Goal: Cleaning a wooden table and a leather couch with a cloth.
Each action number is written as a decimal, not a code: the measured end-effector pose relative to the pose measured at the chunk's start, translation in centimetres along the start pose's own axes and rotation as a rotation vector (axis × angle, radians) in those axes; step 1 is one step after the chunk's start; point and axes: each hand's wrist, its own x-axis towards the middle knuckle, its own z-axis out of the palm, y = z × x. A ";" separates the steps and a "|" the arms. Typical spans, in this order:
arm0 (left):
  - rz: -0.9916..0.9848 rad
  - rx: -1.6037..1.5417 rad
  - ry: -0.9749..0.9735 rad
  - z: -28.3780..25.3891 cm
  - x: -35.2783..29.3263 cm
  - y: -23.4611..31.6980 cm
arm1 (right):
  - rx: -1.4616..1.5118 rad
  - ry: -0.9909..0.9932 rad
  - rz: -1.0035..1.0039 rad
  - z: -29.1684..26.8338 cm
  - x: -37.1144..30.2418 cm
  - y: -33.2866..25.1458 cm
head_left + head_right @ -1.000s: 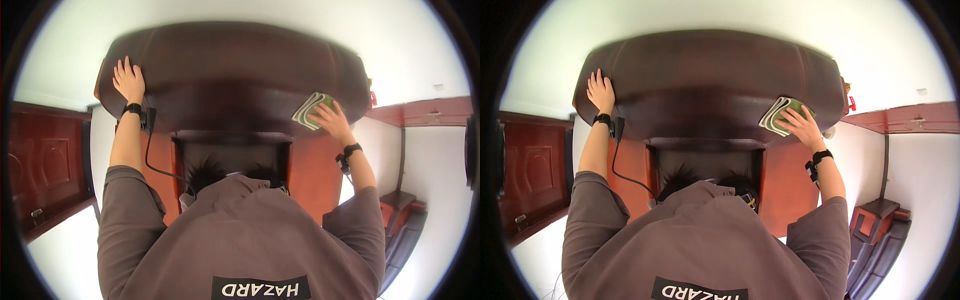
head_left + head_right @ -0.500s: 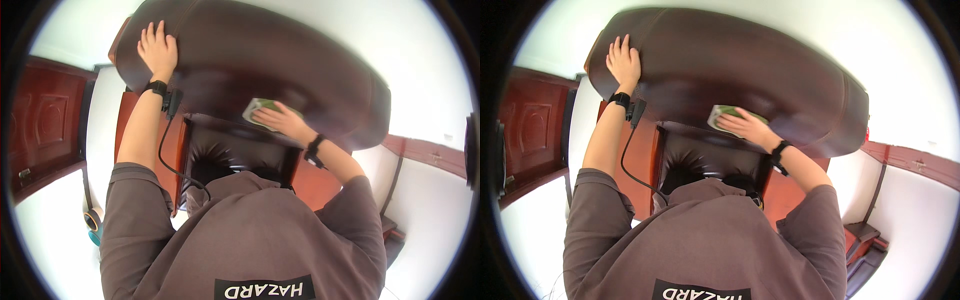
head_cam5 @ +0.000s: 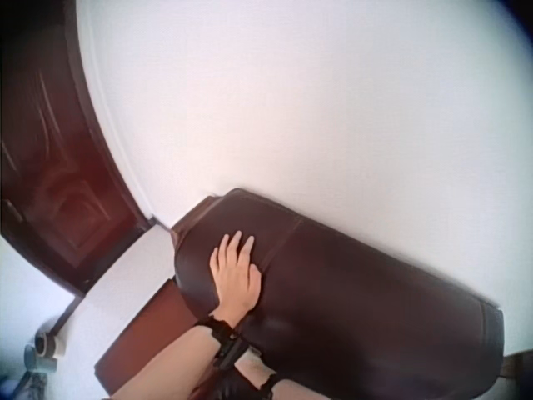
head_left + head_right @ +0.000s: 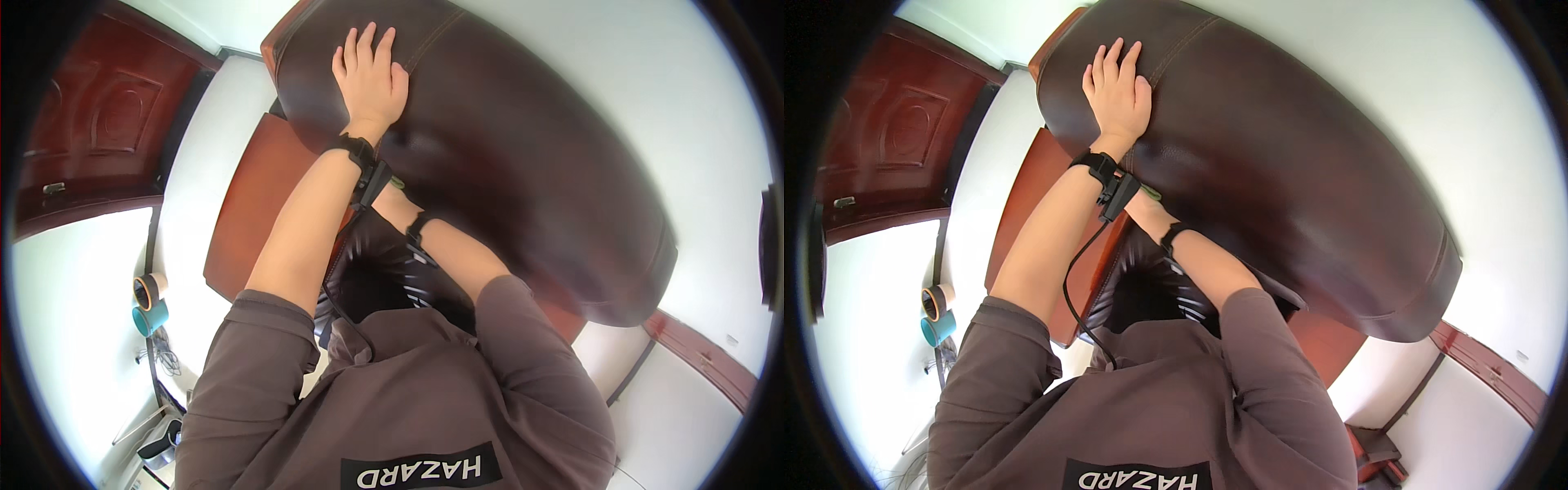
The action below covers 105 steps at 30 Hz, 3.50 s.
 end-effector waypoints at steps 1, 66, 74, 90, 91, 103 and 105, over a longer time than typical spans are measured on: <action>0.002 -0.008 -0.010 0.1 0.2 0.1 | 0.013 -0.007 -0.013 -0.1 -0.7 0.4; 0.094 0.160 -0.062 1.0 1.3 -2.5 | 0.258 -0.170 2.650 3.4 -51.6 8.5; 0.117 0.134 -0.030 0.4 1.4 -1.9 | 0.154 0.216 2.595 3.1 -52.2 2.4; 0.092 0.143 -0.044 0.5 1.2 -2.6 | 0.234 0.916 2.678 3.3 -47.3 -2.5; 0.093 0.130 -0.042 0.6 1.2 -2.6 | 0.218 0.946 2.707 4.1 -47.7 -3.7; 0.112 0.136 -0.028 0.4 1.1 -3.7 | 0.888 -1.971 1.536 5.3 -38.6 -11.5; 0.093 0.141 -0.019 0.4 1.1 -3.5 | 0.921 -1.972 1.520 4.5 -38.2 -10.3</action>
